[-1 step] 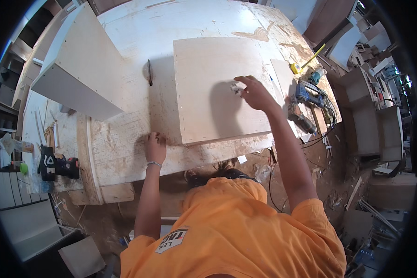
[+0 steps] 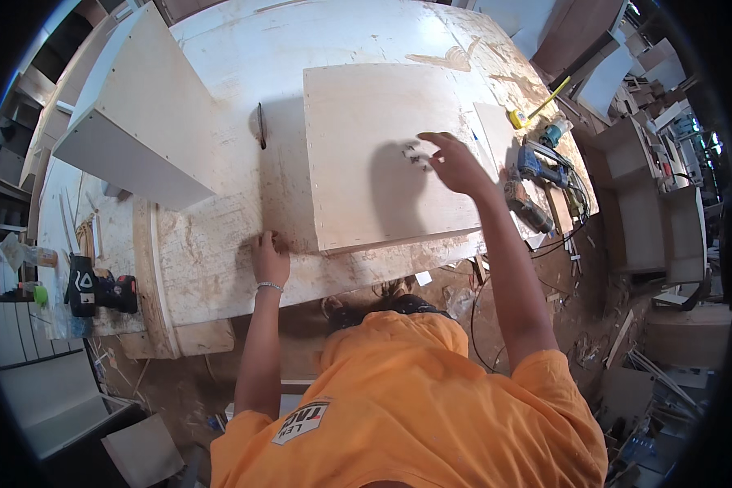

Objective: The person drives screws into a wooden panel using a drill. They pick up screws one by one from the workbench, position them on the board, and use the power tool to fasten them, then move a wooden box into the frame.

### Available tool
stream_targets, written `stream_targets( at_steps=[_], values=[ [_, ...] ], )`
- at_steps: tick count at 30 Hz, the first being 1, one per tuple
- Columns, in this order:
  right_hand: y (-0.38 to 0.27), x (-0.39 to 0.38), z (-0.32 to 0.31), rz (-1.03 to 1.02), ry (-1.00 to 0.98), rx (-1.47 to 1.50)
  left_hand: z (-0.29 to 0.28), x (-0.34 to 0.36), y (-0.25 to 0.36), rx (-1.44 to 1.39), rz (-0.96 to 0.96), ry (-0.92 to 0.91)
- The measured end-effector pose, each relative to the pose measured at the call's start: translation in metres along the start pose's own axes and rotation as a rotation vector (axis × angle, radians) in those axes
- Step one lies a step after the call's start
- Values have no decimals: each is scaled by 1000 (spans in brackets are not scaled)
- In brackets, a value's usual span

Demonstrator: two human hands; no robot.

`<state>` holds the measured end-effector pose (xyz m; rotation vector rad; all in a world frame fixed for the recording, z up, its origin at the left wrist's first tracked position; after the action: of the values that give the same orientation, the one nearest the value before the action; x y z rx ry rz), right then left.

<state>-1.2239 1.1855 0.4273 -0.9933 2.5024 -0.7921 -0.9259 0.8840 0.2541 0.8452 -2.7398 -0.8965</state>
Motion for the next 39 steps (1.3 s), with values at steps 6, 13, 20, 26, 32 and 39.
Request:
stream_targets(
  at_steps=[6,13,20,26,32,39],
  values=[
    [110,-96,-64,259,227,-1,-25,0,43,185,41,167],
    [275,-201,-40,491,184,-427,-31,50,244,5,437,35],
    [278,-180,-36,392,273,-467,36,79,302,137,361,-264],
    [314,-148,-49,496,94,-480,32,72,332,287,365,-202],
    [326,-148,-74,429,2,-511,34,24,334,-316,39,-365],
    [183,-207,-82,284,128,415,54,-45,330,-1256,-332,-603]
  ],
)
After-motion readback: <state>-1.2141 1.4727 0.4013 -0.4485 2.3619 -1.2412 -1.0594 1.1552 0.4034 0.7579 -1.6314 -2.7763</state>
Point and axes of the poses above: each hand's wrist, its own x-axis towards the middle knuckle, its own z-axis out of the palm, y = z × x, the point moved 5 cm from there along x, towards the middle knuckle, and after that the axes turned 10 degrees about -y, right-handed, at the moved point
